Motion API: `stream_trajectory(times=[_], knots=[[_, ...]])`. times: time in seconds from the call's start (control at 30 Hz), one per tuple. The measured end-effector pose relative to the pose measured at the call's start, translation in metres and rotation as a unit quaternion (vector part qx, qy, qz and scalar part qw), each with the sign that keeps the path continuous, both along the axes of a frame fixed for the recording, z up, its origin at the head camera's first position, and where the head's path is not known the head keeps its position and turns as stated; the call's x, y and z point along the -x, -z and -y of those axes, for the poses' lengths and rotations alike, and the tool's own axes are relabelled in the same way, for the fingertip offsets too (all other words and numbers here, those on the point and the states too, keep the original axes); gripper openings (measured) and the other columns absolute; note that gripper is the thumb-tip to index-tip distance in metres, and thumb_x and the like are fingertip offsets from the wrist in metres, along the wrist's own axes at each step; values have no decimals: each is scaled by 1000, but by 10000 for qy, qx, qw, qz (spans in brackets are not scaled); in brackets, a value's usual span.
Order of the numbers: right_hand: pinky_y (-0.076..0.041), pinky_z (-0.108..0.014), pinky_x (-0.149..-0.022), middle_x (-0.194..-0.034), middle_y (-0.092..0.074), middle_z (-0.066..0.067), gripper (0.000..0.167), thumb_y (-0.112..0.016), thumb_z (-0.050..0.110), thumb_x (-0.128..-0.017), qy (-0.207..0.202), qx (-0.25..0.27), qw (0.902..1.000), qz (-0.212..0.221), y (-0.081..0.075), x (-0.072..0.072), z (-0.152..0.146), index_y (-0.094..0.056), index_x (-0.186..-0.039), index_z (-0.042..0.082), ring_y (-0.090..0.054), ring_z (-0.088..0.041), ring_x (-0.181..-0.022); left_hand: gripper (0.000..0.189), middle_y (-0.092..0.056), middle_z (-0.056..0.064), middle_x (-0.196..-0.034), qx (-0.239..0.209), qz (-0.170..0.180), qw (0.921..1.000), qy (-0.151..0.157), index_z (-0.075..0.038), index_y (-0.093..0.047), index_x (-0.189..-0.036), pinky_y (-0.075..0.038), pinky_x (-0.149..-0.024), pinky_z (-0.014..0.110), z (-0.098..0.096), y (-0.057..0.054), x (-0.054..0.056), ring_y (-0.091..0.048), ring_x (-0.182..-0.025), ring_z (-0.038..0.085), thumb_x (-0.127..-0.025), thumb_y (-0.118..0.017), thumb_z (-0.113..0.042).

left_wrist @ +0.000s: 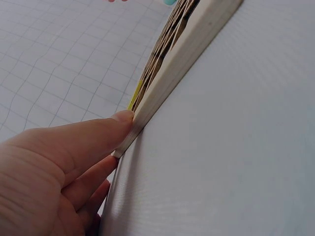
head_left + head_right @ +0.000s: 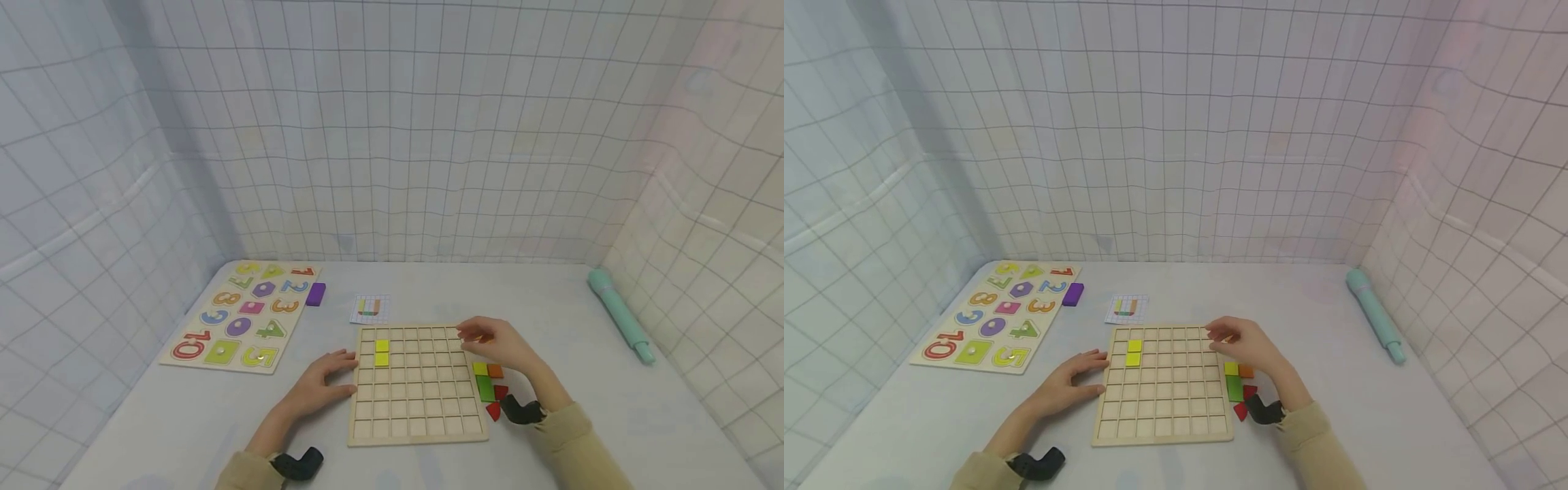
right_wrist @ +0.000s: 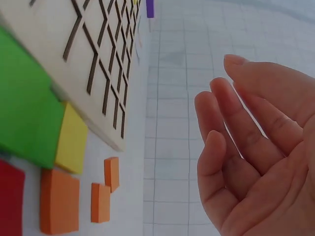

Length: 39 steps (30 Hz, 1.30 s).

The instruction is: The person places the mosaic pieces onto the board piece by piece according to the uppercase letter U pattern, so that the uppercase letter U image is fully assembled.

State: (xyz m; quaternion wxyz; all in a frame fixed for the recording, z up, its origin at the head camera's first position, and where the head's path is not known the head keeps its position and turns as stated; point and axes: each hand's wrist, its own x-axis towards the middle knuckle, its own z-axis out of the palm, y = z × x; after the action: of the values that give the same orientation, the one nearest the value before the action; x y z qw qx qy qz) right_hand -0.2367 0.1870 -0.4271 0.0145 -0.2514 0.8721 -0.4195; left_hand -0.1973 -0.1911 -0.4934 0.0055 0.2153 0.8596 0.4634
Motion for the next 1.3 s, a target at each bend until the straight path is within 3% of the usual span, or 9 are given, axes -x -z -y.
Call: stream_trajectory(times=[0.2, 0.4, 1.3], knots=[[-52, -27, -79, -103, -67, -3, 33, -71, 20, -85, 337, 312, 9986, 246, 12, 0, -17, -65, -113, 5, -61, -17, -93, 47, -52, 10, -135, -38, 4, 10000, -5, -5, -62, -121, -20, -111, 56, 0, 0, 0, -33, -133, 36, -81, -74, -26], [-53, -26, -77, -104, -66, -3, 34, -72, 23, -84, 335, 464, 9969, 531, 21, 2, -23, -65, -113, 6, -60, -20, -93, 47, -52, 11, -134, -47, -14, 10000, -9, -5, -62, -121, -20, -111, 56, 0, -1, -1, -34, -133, 36, -80, -74, -25], [-52, -27, -72, -97, -65, -1, 28, -74, 22, -82, 474, 116, 9933, 1044, 45, 9, -39, -67, -106, 10, -57, -20, -86, 47, -54, 11, -133, 40, -155, 9999, 17, -3, -62, -120, -19, -112, 49, 0, 0, 1, -36, -132, 36, -80, -74, -25]])
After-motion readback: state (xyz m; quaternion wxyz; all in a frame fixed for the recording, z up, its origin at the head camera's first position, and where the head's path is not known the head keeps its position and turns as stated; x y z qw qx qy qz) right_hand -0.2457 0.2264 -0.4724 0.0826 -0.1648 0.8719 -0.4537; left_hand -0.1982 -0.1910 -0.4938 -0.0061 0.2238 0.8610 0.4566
